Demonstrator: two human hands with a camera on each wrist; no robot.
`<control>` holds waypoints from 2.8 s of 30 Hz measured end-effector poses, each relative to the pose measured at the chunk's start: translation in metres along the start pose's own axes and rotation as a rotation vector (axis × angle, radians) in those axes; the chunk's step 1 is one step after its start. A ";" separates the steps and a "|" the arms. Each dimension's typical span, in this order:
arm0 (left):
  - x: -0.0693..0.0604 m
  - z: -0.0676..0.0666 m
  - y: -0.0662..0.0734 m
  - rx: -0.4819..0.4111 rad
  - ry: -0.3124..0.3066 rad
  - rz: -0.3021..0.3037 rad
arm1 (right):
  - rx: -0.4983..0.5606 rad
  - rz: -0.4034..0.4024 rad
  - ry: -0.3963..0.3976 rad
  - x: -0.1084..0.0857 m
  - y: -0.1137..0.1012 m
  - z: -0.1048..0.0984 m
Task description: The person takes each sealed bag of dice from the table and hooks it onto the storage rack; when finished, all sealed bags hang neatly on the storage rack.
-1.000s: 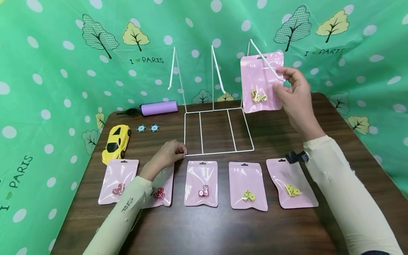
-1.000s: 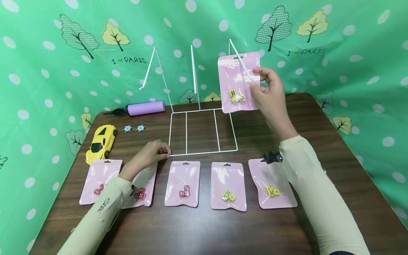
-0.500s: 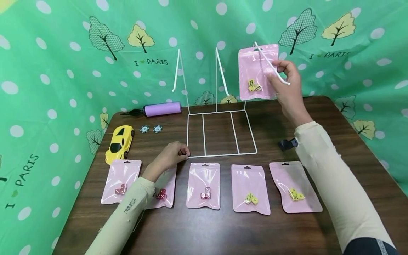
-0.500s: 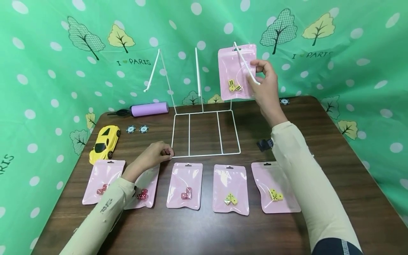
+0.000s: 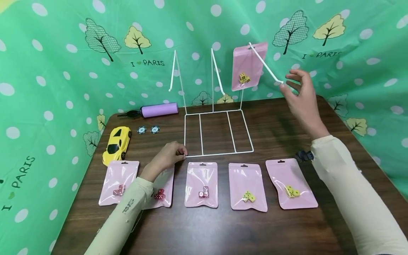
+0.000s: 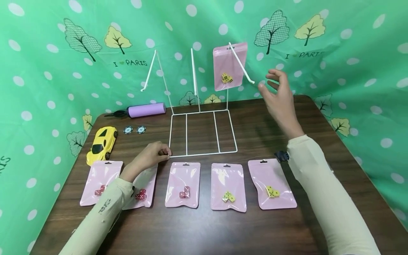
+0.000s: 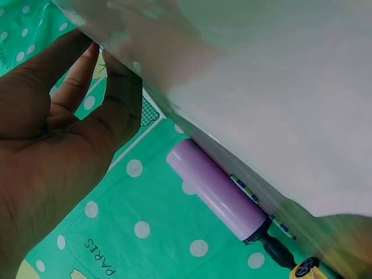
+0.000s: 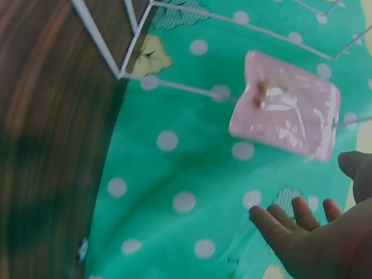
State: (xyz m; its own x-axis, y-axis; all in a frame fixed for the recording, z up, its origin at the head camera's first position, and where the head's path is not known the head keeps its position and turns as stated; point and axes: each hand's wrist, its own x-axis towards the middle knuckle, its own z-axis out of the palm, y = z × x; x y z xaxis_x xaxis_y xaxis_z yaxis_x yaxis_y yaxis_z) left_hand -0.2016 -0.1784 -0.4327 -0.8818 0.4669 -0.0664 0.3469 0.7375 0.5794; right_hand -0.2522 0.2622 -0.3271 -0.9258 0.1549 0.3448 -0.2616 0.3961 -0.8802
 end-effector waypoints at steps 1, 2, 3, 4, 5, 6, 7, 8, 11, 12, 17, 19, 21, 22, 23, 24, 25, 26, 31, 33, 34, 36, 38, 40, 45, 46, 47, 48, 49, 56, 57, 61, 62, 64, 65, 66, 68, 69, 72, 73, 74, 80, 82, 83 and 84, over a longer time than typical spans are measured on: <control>0.000 0.000 -0.001 -0.006 -0.001 0.003 | -0.012 0.010 0.006 -0.003 0.002 -0.005; -0.001 -0.001 -0.002 -0.011 -0.002 0.007 | -0.021 0.018 0.015 -0.006 0.004 -0.009; -0.001 -0.001 -0.003 -0.015 -0.004 0.014 | -0.025 0.027 0.026 -0.009 0.005 -0.014; -0.002 0.000 -0.004 -0.020 -0.006 0.020 | -0.029 0.037 0.037 -0.012 0.006 -0.019; -0.002 0.000 -0.005 -0.025 -0.007 0.025 | -0.036 0.051 0.051 -0.015 0.008 -0.025; -0.002 0.000 -0.006 -0.028 -0.008 0.031 | -0.040 0.061 0.065 -0.018 0.010 -0.030; -0.002 0.000 -0.006 -0.024 -0.011 0.035 | -0.045 0.069 0.079 -0.021 0.011 -0.036; -0.002 0.000 -0.007 -0.021 -0.014 0.038 | -0.056 0.078 0.093 -0.023 0.012 -0.042; 0.000 0.000 -0.005 -0.022 -0.010 0.041 | -0.090 0.101 0.142 -0.032 0.018 -0.062; 0.000 -0.001 -0.004 -0.022 -0.006 0.042 | -0.074 0.109 0.160 -0.035 0.021 -0.068; 0.002 0.000 -0.002 -0.020 0.001 0.034 | 0.004 0.169 0.192 -0.057 0.034 -0.101; 0.002 0.000 -0.001 -0.017 -0.003 0.031 | -0.020 0.197 0.155 -0.068 0.041 -0.112; 0.003 0.000 -0.001 -0.021 -0.001 0.030 | -0.082 0.209 0.109 -0.079 0.049 -0.123; 0.003 0.000 -0.001 -0.023 0.001 0.030 | -0.113 0.217 0.089 -0.084 0.053 -0.127; 0.004 0.001 -0.001 -0.026 0.004 0.030 | -0.173 0.213 0.067 -0.090 0.057 -0.131; 0.004 0.001 0.000 -0.026 0.007 0.029 | -0.242 0.216 0.046 -0.096 0.061 -0.134; 0.004 0.001 0.000 -0.026 0.007 0.029 | -0.295 0.222 0.025 -0.102 0.065 -0.137; 0.004 0.001 0.000 -0.025 0.005 0.029 | -0.347 0.221 0.006 -0.108 0.070 -0.139; 0.003 0.000 -0.001 -0.017 -0.005 0.013 | -0.573 0.200 -0.193 -0.138 0.085 -0.143; 0.002 0.000 -0.001 -0.015 0.000 0.010 | -0.609 0.165 -0.271 -0.147 0.088 -0.142; 0.002 0.000 -0.001 -0.014 0.002 0.010 | -0.628 0.154 -0.298 -0.150 0.089 -0.141; 0.001 0.001 -0.001 -0.018 0.004 0.011 | -0.639 0.144 -0.347 -0.157 0.089 -0.138; 0.001 0.001 -0.001 -0.022 0.002 0.010 | -0.619 0.164 -0.396 -0.161 0.087 -0.137; 0.000 0.002 -0.001 -0.024 0.002 0.008 | -0.631 0.199 -0.425 -0.165 0.085 -0.134; -0.002 0.002 -0.001 -0.021 0.009 0.004 | -0.582 0.304 -0.507 -0.168 0.082 -0.128; -0.002 0.002 -0.001 -0.020 0.010 0.002 | -0.560 0.323 -0.525 -0.169 0.082 -0.127; -0.002 0.002 -0.001 -0.020 0.009 0.000 | -0.541 0.340 -0.540 -0.170 0.082 -0.125; -0.003 0.002 0.000 -0.020 0.007 0.001 | -0.533 0.352 -0.549 -0.172 0.082 -0.123; -0.003 0.002 0.000 -0.020 0.007 0.002 | -0.523 0.360 -0.555 -0.174 0.082 -0.121; -0.001 0.002 0.001 -0.016 0.012 0.000 | -0.531 0.356 -0.533 -0.183 0.080 -0.107; -0.001 0.002 0.001 -0.018 0.010 -0.005 | -0.534 0.354 -0.532 -0.183 0.080 -0.104; -0.001 0.003 0.000 -0.012 0.010 -0.006 | -0.573 0.341 -0.521 -0.186 0.078 -0.095; -0.001 0.003 0.000 -0.011 0.011 -0.003 | -0.587 0.339 -0.516 -0.187 0.077 -0.093; -0.001 0.003 0.000 -0.011 0.013 0.000 | -0.606 0.338 -0.503 -0.189 0.076 -0.089; -0.001 0.003 0.000 -0.014 0.013 -0.004 | -0.611 0.339 -0.495 -0.190 0.076 -0.087; -0.002 0.003 0.000 -0.014 0.013 -0.006 | -0.614 0.339 -0.487 -0.191 0.076 -0.085; -0.002 0.003 0.000 -0.016 0.010 -0.017 | -0.611 0.338 -0.471 -0.193 0.075 -0.082; -0.003 0.002 0.000 -0.016 0.009 -0.022 | -0.606 0.334 -0.462 -0.194 0.075 -0.080; -0.004 0.002 0.000 -0.014 0.008 -0.024 | -0.576 0.300 -0.443 -0.199 0.075 -0.077; -0.004 0.002 0.000 -0.015 0.008 -0.026 | -0.564 0.291 -0.439 -0.200 0.075 -0.076; -0.003 0.002 0.001 -0.014 0.008 -0.023 | -0.554 0.278 -0.435 -0.201 0.075 -0.074; -0.001 0.003 0.000 -0.007 0.010 -0.014 | -0.513 0.239 -0.416 -0.203 0.075 -0.068; 0.000 0.004 -0.001 -0.007 0.009 -0.017 | -0.496 0.239 -0.414 -0.203 0.074 -0.066; 0.000 0.003 -0.002 -0.009 0.009 -0.019 | -0.489 0.243 -0.415 -0.203 0.074 -0.065; 0.001 0.003 -0.002 -0.009 0.009 -0.020 | -0.485 0.247 -0.414 -0.203 0.073 -0.064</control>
State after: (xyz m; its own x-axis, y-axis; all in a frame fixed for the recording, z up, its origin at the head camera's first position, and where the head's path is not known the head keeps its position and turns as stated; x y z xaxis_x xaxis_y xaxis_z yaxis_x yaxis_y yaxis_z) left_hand -0.2019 -0.1780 -0.4368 -0.8914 0.4477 -0.0702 0.3266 0.7422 0.5852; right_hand -0.0662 0.3176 -0.4408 -0.9959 -0.0276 -0.0857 0.0336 0.7691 -0.6382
